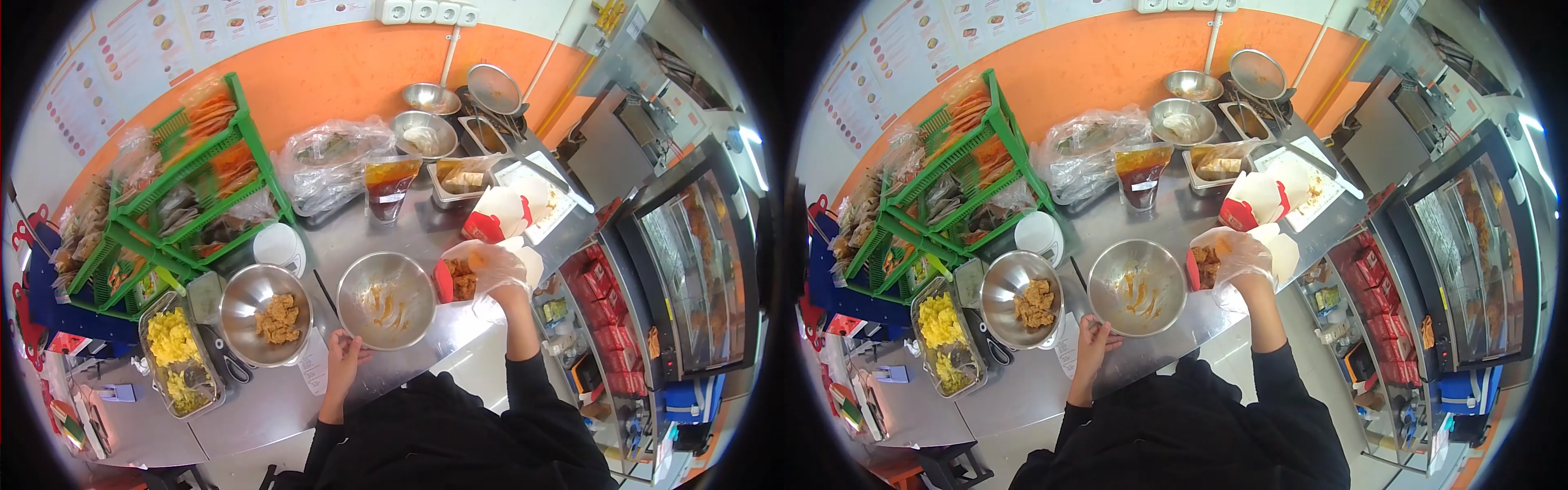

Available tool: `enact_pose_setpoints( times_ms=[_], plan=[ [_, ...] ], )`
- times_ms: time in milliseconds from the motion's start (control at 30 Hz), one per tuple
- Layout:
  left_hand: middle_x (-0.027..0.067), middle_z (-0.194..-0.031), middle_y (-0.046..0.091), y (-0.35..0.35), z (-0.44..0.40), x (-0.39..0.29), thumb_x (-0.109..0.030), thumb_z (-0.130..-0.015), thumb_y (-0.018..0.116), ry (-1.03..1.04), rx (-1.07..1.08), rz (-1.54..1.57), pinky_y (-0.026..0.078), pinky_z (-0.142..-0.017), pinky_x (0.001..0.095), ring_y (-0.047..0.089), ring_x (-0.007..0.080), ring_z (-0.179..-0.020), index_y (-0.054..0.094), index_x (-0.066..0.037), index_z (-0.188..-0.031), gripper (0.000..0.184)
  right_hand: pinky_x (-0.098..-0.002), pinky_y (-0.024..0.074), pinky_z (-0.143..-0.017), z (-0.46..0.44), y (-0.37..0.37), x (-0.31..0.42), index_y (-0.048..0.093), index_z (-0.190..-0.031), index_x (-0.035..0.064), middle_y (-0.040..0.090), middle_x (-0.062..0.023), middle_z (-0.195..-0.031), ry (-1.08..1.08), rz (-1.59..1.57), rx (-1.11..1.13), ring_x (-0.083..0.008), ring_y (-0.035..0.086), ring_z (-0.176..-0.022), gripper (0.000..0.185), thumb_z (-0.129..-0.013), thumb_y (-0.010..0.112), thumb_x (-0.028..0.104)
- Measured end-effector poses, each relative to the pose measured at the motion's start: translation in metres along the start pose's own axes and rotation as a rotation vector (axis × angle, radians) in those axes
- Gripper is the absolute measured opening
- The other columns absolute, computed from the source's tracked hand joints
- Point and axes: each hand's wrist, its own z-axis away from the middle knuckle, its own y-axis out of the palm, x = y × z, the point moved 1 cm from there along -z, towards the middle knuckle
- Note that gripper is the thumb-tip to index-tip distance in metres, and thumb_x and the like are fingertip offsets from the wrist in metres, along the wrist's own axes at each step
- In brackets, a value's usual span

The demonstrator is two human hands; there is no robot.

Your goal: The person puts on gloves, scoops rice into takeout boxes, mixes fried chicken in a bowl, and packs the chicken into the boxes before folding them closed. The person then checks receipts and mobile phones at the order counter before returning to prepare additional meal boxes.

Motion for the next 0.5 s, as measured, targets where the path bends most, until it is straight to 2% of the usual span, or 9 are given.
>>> enact_pose_setpoints(
  times_ms=[33,133,167,267,400,500],
  plan=[
    [0.0142,-0.097,0.06,0.0,0.0,0.0,-0.018,-0.098,0.051,0.0,-0.005,0.0,0.057,-0.071,0.0325,0.068,0.0235,-0.081,0.034,-0.01,-0.113,0.025,-0.0385,0.051,-0.078,-0.004,0.003,0.004,0.07,-0.096,0.0109,0.069,-0.0121,-0.094,0.002,0.208,0.057,-0.0305,0.065,-0.089,0.024,-0.08,0.061,0.027],
    [0.014,-0.099,0.059,0.0,0.002,0.001,-0.019,-0.099,0.051,-0.006,-0.008,-0.012,0.057,-0.072,0.0337,0.068,0.024,-0.083,0.033,-0.01,-0.114,0.025,-0.0402,0.0518,-0.075,-0.012,0.012,0.019,0.072,-0.088,0.0078,0.069,-0.0131,-0.089,-0.132,0.534,0.356,-0.0317,0.066,-0.086,0.023,-0.076,0.064,0.026],
    [0.0142,-0.1,0.058,0.0,0.001,0.003,-0.019,-0.099,0.05,-0.004,-0.01,-0.017,0.057,-0.073,0.0342,0.068,0.0242,-0.084,0.033,-0.01,-0.115,0.025,-0.0416,0.0523,-0.072,-0.011,0.018,0.011,0.073,-0.082,0.0098,0.069,-0.0141,-0.085,-0.16,0.428,0.24,-0.0324,0.066,-0.082,0.017,-0.072,0.066,0.022],
    [0.0148,-0.104,0.056,0.003,0.001,0.003,-0.021,-0.099,0.05,-0.01,-0.036,0.006,0.057,-0.075,0.0357,0.067,0.0252,-0.087,0.033,-0.009,-0.116,0.026,-0.0417,0.0526,-0.072,-0.015,0.018,-0.007,0.073,-0.085,0.0126,0.069,-0.0148,-0.084,0.062,0.037,0.099,-0.0326,0.066,-0.08,0.017,-0.071,0.066,0.02],
    [0.0137,-0.105,0.053,0.01,0.003,0.002,-0.02,-0.099,0.05,-0.02,-0.068,0.061,0.058,-0.074,0.0347,0.067,0.0245,-0.087,0.033,-0.006,-0.115,0.026,-0.0381,0.0531,-0.081,-0.031,0.041,-0.019,0.073,-0.097,0.0177,0.07,-0.0108,-0.098,0.071,0.177,0.334,-0.0298,0.067,-0.09,0.03,-0.067,0.071,0.017],
    [0.0136,-0.105,0.053,0.014,0.003,0.005,-0.02,-0.1,0.049,-0.005,-0.071,0.112,0.057,-0.076,0.0361,0.066,0.0245,-0.087,0.032,-0.006,-0.116,0.027,-0.0368,0.0518,-0.079,-0.029,0.03,-0.032,0.073,-0.096,0.0188,0.069,-0.0113,-0.098,-0.102,-0.121,0.133,-0.0284,0.066,-0.09,0.023,-0.077,0.059,0.016]
  ],
)
